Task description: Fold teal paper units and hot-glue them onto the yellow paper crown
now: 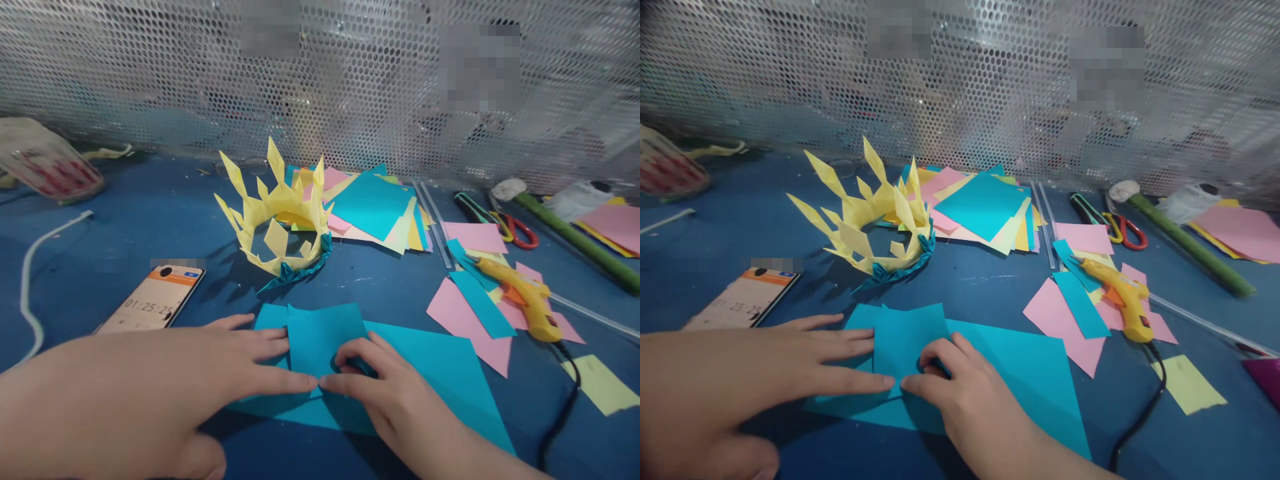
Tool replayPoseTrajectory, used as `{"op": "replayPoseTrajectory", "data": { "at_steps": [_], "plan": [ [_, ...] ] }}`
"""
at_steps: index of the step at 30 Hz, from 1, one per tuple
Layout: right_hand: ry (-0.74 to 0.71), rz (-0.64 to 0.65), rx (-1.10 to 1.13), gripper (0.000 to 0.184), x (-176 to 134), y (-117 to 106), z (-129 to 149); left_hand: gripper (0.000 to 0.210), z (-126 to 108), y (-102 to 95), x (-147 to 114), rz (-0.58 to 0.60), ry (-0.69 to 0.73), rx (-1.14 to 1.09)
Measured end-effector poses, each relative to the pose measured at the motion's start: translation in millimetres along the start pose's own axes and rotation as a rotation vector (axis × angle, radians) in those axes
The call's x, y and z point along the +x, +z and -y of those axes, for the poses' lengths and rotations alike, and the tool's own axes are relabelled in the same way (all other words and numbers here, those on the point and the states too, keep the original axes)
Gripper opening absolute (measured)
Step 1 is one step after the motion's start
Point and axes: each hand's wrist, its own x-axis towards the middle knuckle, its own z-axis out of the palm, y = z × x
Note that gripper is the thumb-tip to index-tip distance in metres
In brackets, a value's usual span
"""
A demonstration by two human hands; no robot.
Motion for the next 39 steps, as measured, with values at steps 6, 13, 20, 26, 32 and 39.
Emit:
{"op": "replayPoseTrajectory", "data": {
  "at_steps": [6, 13, 20, 26, 32, 39],
  "plan": [
    [0.018, -0.017, 0.001, 0.053, 1.5, -0.2, 2.6, 0.081, -31.5, 5.5, 15.6, 0.145, 0.017, -0.052],
    [0.095, -0.066, 0.101, 0.045, 1.0, 2.9, 1.0, 0.082, -42.8, 18.7, 16.0, 0.255, -0.020, -0.046],
    [0.076, -0.026, 0.046, 0.047, 1.1, 1.9, -0.1, 0.090, -35.3, 44.4, 10.7, 0.093, 0.021, -0.071],
    [0.122, -0.076, 0.083, 0.043, 2.8, 1.2, 1.9, 0.067, -40.5, 43.7, 9.9, -0.040, 0.015, -0.026],
    [0.172, -0.133, 0.160, 0.034, 2.0, 3.2, -0.3, 0.058, -56.2, 36.1, 15.0, -0.108, -0.072, 0.047],
    [0.175, -0.207, 0.188, 0.028, 1.3, 4.0, -1.3, 0.062, -53.1, 54.8, 13.6, -0.201, 0.104, 0.128]
  ]
}}
